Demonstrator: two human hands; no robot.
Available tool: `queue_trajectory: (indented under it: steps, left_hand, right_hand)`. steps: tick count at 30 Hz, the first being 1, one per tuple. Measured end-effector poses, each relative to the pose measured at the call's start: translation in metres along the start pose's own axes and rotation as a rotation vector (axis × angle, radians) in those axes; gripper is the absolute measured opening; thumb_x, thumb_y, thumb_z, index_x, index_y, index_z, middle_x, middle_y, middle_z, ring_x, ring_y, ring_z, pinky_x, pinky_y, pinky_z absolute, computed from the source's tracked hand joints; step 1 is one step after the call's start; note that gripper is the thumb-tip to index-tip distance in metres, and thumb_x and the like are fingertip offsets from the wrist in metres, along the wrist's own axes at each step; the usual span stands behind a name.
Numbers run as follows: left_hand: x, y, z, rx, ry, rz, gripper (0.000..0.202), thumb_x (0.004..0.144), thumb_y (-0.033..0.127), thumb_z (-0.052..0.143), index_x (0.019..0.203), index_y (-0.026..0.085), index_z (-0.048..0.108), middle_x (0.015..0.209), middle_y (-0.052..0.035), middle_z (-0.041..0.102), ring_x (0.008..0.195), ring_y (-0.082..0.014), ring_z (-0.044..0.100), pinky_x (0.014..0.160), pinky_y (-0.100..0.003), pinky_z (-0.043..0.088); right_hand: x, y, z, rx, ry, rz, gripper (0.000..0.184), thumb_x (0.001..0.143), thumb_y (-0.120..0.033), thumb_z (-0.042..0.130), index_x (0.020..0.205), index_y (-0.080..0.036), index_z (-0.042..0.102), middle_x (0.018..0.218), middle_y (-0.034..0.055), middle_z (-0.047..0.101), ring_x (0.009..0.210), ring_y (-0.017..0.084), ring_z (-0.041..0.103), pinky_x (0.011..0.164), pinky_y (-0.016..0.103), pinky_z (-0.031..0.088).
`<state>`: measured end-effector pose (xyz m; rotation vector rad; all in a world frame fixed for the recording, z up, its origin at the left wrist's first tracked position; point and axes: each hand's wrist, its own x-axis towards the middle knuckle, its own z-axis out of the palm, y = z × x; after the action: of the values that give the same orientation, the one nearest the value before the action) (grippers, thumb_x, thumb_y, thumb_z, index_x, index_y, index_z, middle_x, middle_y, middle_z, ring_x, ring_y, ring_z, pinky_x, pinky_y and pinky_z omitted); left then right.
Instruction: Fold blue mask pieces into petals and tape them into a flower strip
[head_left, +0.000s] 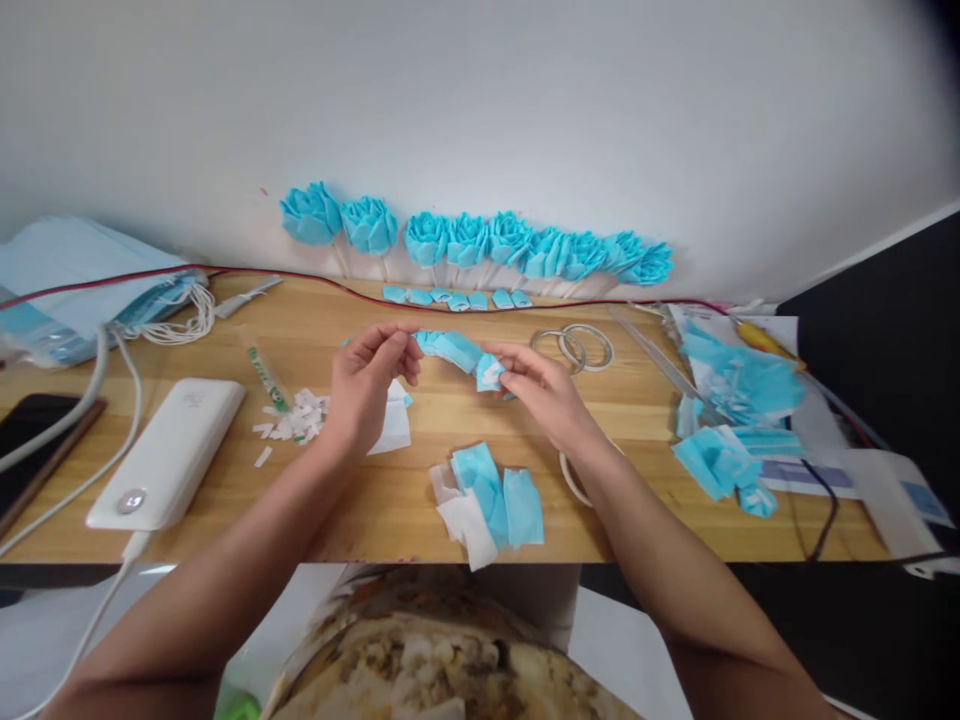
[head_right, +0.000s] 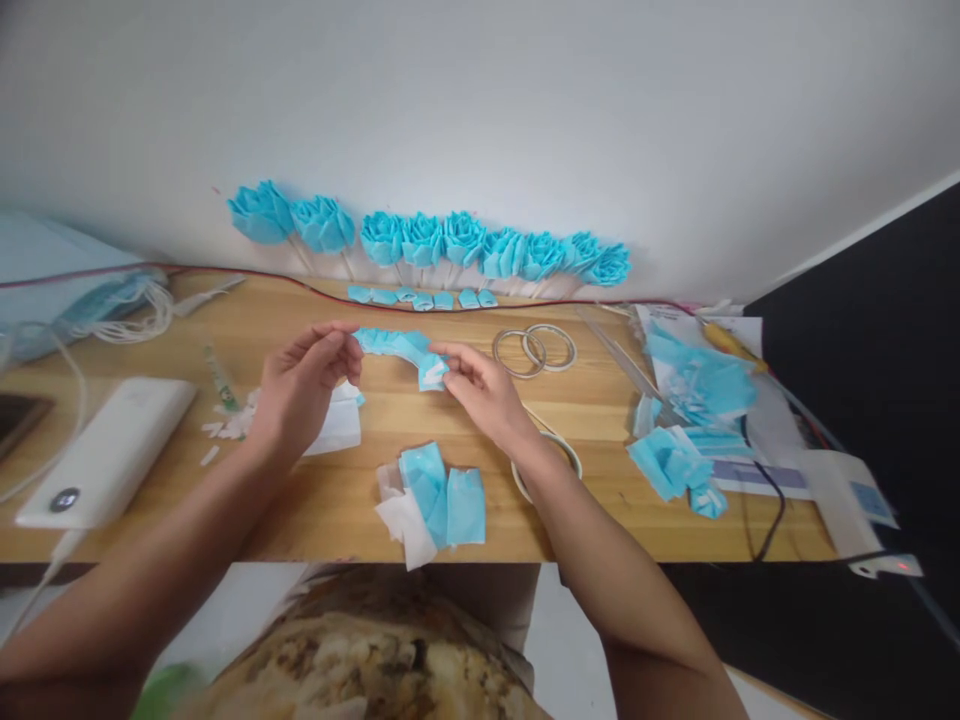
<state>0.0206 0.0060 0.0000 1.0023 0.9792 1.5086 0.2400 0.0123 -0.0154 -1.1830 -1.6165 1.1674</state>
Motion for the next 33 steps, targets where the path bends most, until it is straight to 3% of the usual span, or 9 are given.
queue_trajectory:
  steps: [3, 5, 14, 20, 23, 26, 28, 33]
  left_hand:
    - [0.001, -0.001, 0.0, -0.004, 0.008, 0.01, 0.016, 0.082, 0.029, 0.068, 0.089, 0.015, 0.072, 0.072, -0.0014, 0.063, 0.061, -0.0108, 0.055, 0.055, -0.024, 0.046]
    - [0.001, -0.003, 0.0, 0.001, 0.004, 0.016, 0.015, 0.081, 0.028, 0.068, 0.088, 0.015, 0.072, 0.072, -0.0014, 0.063, 0.059, -0.0107, 0.054, 0.054, -0.024, 0.045]
    - [0.0, -0.003, 0.001, 0.007, -0.004, 0.013, 0.014, 0.083, 0.027, 0.066, 0.088, 0.015, 0.072, 0.073, -0.0021, 0.063, 0.06, -0.0111, 0.055, 0.054, -0.024, 0.046]
    - [0.0, -0.005, 0.001, 0.0, -0.001, 0.009, 0.014, 0.082, 0.026, 0.068, 0.088, 0.015, 0.073, 0.072, -0.002, 0.064, 0.061, -0.0112, 0.056, 0.053, -0.023, 0.046]
    - [-0.002, -0.003, 0.001, -0.008, 0.006, 0.004, 0.012, 0.082, 0.024, 0.069, 0.087, 0.015, 0.073, 0.071, -0.002, 0.064, 0.061, -0.0115, 0.056, 0.053, -0.023, 0.045]
    - [-0.004, -0.001, 0.003, -0.017, -0.01, -0.005, 0.012, 0.082, 0.024, 0.069, 0.088, 0.015, 0.074, 0.071, -0.0022, 0.064, 0.062, -0.0118, 0.057, 0.053, -0.023, 0.045]
    - [-0.006, 0.0, 0.004, -0.019, -0.029, -0.016, 0.012, 0.082, 0.025, 0.069, 0.088, 0.015, 0.074, 0.071, -0.0022, 0.063, 0.062, -0.012, 0.057, 0.054, -0.023, 0.045]
    - [-0.008, -0.004, 0.006, 0.017, -0.048, -0.016, 0.013, 0.082, 0.026, 0.069, 0.088, 0.015, 0.074, 0.07, -0.0014, 0.063, 0.06, -0.0115, 0.056, 0.053, -0.024, 0.044]
  right_hand:
    - [-0.002, 0.003, 0.003, -0.269, -0.041, -0.042, 0.033, 0.088, -0.024, 0.056, 0.115, -0.026, 0.074, 0.091, 0.0036, 0.076, 0.074, 0.019, 0.066, 0.074, 0.035, 0.051]
    - [-0.003, 0.003, 0.002, -0.37, 0.01, -0.065, 0.032, 0.09, -0.025, 0.055, 0.116, -0.026, 0.073, 0.097, 0.0048, 0.077, 0.075, 0.02, 0.068, 0.077, 0.037, 0.052]
    - [0.006, -0.007, -0.019, -0.205, 0.297, -0.112, 0.028, 0.094, -0.034, 0.054, 0.111, -0.021, 0.071, 0.092, 0.0062, 0.076, 0.071, 0.018, 0.068, 0.067, 0.033, 0.053]
    - [-0.007, -0.017, -0.051, -0.319, 0.446, -0.166, 0.028, 0.094, -0.034, 0.054, 0.116, -0.022, 0.069, 0.097, 0.0051, 0.076, 0.079, 0.018, 0.07, 0.071, 0.031, 0.054]
    - [-0.043, -0.021, -0.069, -0.613, 0.377, -0.1, 0.027, 0.094, -0.03, 0.055, 0.116, -0.023, 0.069, 0.103, 0.0053, 0.076, 0.087, 0.02, 0.07, 0.076, 0.033, 0.054]
    - [-0.085, -0.014, -0.076, -0.91, 0.141, 0.017, 0.026, 0.094, -0.027, 0.056, 0.117, -0.023, 0.069, 0.102, 0.0063, 0.074, 0.095, 0.025, 0.069, 0.082, 0.038, 0.054]
    - [-0.106, -0.005, -0.074, -1.005, 0.052, 0.053, 0.03, 0.095, -0.028, 0.058, 0.124, -0.023, 0.066, 0.11, 0.0081, 0.072, 0.105, 0.027, 0.066, 0.087, 0.041, 0.054]
    - [-0.124, 0.014, -0.058, -1.079, 0.118, 0.04, 0.034, 0.093, -0.02, 0.058, 0.126, -0.023, 0.063, 0.118, 0.0113, 0.067, 0.105, 0.027, 0.067, 0.086, 0.039, 0.056]
